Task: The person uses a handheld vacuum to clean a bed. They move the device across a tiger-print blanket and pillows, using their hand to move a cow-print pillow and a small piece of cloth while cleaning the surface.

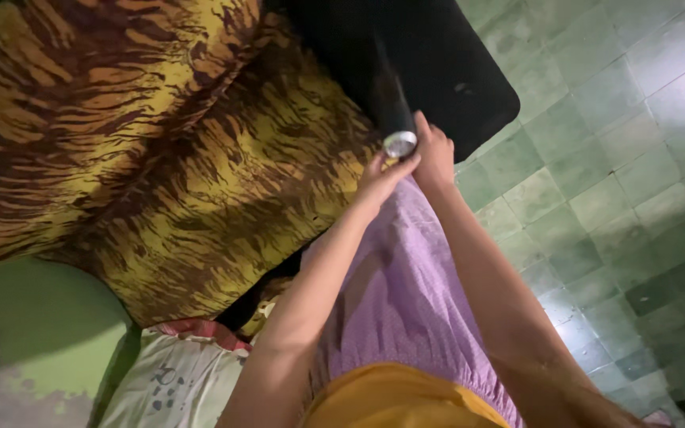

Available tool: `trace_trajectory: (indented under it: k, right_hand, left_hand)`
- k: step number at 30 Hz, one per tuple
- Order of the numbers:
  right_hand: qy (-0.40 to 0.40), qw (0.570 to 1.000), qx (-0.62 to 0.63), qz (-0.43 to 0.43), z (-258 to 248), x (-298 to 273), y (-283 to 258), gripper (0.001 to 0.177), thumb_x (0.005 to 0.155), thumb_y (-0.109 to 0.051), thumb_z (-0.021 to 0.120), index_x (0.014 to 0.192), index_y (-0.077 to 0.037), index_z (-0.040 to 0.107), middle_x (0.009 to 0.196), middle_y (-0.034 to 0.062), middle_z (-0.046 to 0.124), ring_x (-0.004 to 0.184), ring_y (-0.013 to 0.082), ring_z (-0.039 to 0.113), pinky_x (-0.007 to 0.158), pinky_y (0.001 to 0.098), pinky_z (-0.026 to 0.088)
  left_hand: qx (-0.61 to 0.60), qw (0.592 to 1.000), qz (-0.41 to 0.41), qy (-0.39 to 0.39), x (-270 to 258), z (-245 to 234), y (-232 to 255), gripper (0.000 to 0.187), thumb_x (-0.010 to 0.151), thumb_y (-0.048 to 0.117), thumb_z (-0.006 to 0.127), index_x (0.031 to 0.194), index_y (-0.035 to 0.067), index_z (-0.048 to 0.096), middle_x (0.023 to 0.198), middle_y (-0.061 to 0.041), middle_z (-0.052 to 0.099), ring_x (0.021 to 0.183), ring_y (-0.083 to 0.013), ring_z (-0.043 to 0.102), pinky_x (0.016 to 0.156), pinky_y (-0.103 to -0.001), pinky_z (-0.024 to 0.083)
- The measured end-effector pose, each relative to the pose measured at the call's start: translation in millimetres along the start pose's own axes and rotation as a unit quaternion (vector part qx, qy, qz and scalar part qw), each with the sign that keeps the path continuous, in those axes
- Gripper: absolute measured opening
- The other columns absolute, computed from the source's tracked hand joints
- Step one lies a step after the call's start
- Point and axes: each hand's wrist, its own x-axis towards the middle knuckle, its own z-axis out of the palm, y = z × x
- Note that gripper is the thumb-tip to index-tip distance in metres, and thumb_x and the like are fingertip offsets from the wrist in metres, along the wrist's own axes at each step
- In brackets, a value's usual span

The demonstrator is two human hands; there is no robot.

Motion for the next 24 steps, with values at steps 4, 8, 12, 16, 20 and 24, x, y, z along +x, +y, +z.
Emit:
trace_trajectory:
  k: [4, 8, 12, 16, 20, 24]
  right_hand:
    - [0.023, 0.985, 0.154, 0.069, 5.1, -10.5, 6.2, 0.056, 0.088, -0.009, 0.07, 0.14, -0.004, 0.05, 0.109, 0.0214, 0.073, 0.102, 0.0352, 0.072, 0.085, 0.044, 0.055]
    - [0.022, 0.96, 0.245, 0.134, -5.0, -67.4, 28.3, 0.064, 0.085, -0.011, 0.078, 0.143, -0.004, 0.054, 0.109, 0.0173, 0.077, 0.104, 0.0208, 0.073, 0.085, 0.0367, 0.056]
    - [0.032, 0.959, 0.247, 0.135, -5.2, -60.5, 39.1, 0.078, 0.081, -0.011, 0.079, 0.15, -0.001, 0.045, 0.104, 0.0161, 0.076, 0.095, 0.02, 0.072, 0.083, 0.0352, 0.057]
    - [0.044, 0.959, 0.24, 0.143, -8.3, -58.5, 36.3, 0.069, 0.085, -0.013, 0.081, 0.146, -0.002, 0.051, 0.105, 0.0164, 0.077, 0.098, 0.0195, 0.073, 0.083, 0.0366, 0.057]
    - [0.11, 0.95, 0.262, 0.128, -13.1, -97.1, 49.5, 0.081, 0.082, -0.017, 0.083, 0.149, 0.001, 0.041, 0.111, 0.0184, 0.074, 0.1, 0.0244, 0.073, 0.083, 0.0406, 0.058]
    - [0.108, 0.961, 0.217, 0.132, -11.2, -67.6, 58.3, 0.063, 0.085, -0.025, 0.084, 0.135, -0.001, 0.055, 0.101, 0.0178, 0.075, 0.095, 0.0288, 0.075, 0.078, 0.0408, 0.057]
  left_hand:
    - [0.004, 0.997, 0.056, -0.054, 7.5, -4.5, 7.3, 0.083, 0.07, 0.047, 0.091, 0.136, 0.007, 0.061, 0.127, -0.01, 0.07, 0.115, -0.0184, 0.067, 0.097, -0.03, 0.053]
    - [0.143, 0.983, 0.025, -0.113, 0.3, 18.8, -13.8, 0.087, 0.068, 0.039, 0.092, 0.14, 0.009, 0.054, 0.127, -0.007, 0.067, 0.115, -0.0159, 0.064, 0.097, -0.029, 0.051]
    - [0.016, 0.99, 0.061, -0.129, -4.2, 32.4, -23.8, 0.078, 0.073, 0.033, 0.09, 0.136, 0.001, 0.056, 0.125, -0.011, 0.069, 0.113, -0.0181, 0.068, 0.097, -0.031, 0.055]
    - [0.021, 0.985, 0.059, -0.16, -2.3, 27.1, -3.6, 0.076, 0.075, 0.034, 0.089, 0.136, 0.0, 0.058, 0.122, -0.011, 0.072, 0.111, -0.0173, 0.07, 0.097, -0.031, 0.055]
    - [0.213, 0.957, 0.062, -0.186, -20.0, 43.0, -1.5, 0.064, 0.074, 0.033, 0.09, 0.126, 0.001, 0.069, 0.115, -0.009, 0.074, 0.106, -0.0174, 0.068, 0.093, -0.029, 0.054]
    - [0.066, 0.975, 0.102, -0.185, -11.8, 56.7, -1.4, 0.066, 0.075, 0.035, 0.092, 0.125, 0.003, 0.063, 0.115, -0.006, 0.07, 0.108, -0.0159, 0.066, 0.094, -0.028, 0.054]
